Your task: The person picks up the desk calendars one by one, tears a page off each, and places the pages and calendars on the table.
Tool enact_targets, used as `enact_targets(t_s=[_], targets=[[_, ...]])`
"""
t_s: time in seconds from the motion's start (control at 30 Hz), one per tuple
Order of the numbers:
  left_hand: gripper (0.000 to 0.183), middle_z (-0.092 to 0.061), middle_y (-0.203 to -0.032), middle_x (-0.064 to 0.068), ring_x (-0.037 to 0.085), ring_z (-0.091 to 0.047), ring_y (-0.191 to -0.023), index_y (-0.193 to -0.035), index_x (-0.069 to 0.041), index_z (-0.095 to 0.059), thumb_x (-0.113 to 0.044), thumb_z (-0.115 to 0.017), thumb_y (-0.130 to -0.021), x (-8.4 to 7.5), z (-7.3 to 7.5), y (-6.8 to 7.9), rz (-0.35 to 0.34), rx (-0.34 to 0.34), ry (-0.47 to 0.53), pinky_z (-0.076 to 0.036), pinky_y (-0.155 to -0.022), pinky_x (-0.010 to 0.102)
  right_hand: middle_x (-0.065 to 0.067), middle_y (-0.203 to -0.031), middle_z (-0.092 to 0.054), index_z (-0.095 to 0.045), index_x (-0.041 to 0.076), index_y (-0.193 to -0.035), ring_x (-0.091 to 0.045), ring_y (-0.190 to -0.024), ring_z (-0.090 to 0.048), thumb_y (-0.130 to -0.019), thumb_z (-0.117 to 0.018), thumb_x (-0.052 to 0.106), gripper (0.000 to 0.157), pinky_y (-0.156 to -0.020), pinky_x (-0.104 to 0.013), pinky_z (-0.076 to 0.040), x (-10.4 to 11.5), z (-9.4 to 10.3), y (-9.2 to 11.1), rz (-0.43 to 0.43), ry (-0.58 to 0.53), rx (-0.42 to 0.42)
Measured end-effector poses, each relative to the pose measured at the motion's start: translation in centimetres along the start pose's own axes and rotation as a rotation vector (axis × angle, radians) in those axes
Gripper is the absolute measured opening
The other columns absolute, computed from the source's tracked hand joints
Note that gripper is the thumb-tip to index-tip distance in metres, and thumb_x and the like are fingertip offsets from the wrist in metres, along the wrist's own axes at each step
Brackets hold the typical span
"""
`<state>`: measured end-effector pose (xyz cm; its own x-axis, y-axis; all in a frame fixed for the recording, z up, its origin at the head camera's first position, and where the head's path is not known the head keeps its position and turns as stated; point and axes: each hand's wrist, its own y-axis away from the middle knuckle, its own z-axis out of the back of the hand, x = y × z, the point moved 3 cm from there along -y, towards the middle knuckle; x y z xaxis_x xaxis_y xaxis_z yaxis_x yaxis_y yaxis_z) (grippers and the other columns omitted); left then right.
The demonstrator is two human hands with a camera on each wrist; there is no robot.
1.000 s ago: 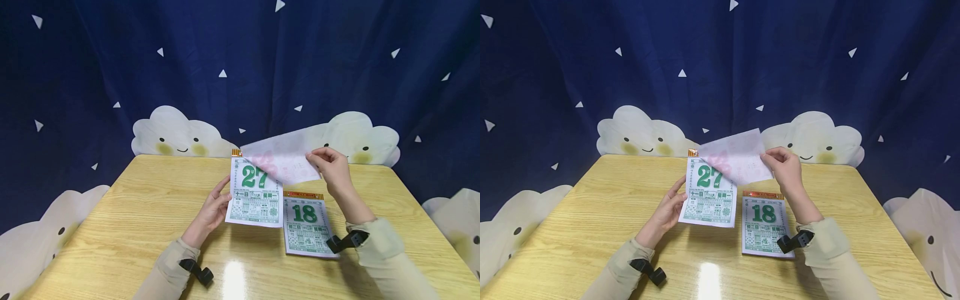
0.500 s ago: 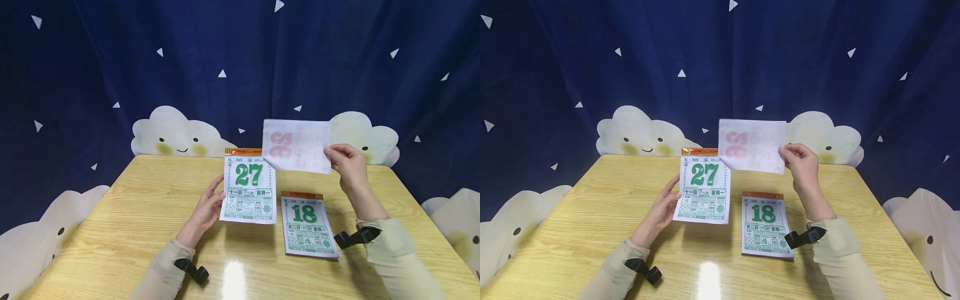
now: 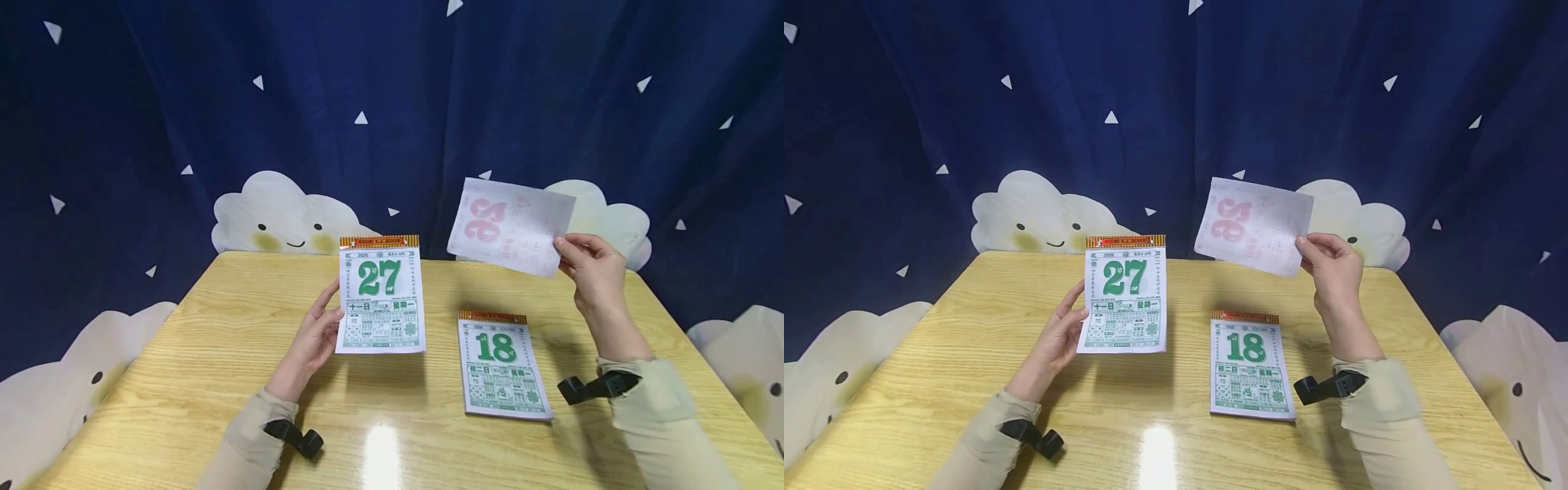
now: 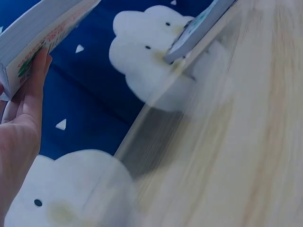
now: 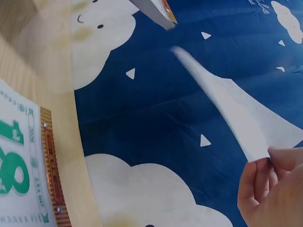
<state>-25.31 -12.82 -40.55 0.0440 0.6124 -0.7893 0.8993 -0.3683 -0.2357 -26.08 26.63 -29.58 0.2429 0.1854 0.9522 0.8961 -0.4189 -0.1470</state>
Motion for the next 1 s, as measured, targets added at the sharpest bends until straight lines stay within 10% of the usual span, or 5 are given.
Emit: enact_targets(t_s=[0.47, 1.0], targets=[[0.053, -0.066, -0.106, 0.005, 0.015, -0.067, -0.081, -0.132, -0.025, -0.043, 0.007, -0.029, -0.093, -2.3, 2.8, 1.9, -0.027, -0.043, -0.042, -0.055, -0.068, 0.027, 0.005, -0.062, -0.063, -0.068, 0.005, -0.077, -0.004, -0.057, -0.058, -0.073, -0.073, 0.003, 0.006, -0.054, -0.013, -0.05, -1.6, -1.2, 1.2, 0.027, 0.074, -0.022], [0.049, -0.068, -0.099, 0.001, 0.013, -0.067, -0.074, -0.129, -0.027, -0.05, 0.003, -0.032, -0.094, -3.3, 5.4, 3.5, 0.002, -0.166, -0.114, -0.055, -0.061, 0.023, 0.014, -0.069, -0.06, -0.068, 0.005, -0.088, 0.0, -0.064, -0.056, -0.079, -0.07, 0.02, 0.017, -0.058, -0.011, -0.045, -3.7, -3.5, 2.4, 0.263, 0.571, -0.027]])
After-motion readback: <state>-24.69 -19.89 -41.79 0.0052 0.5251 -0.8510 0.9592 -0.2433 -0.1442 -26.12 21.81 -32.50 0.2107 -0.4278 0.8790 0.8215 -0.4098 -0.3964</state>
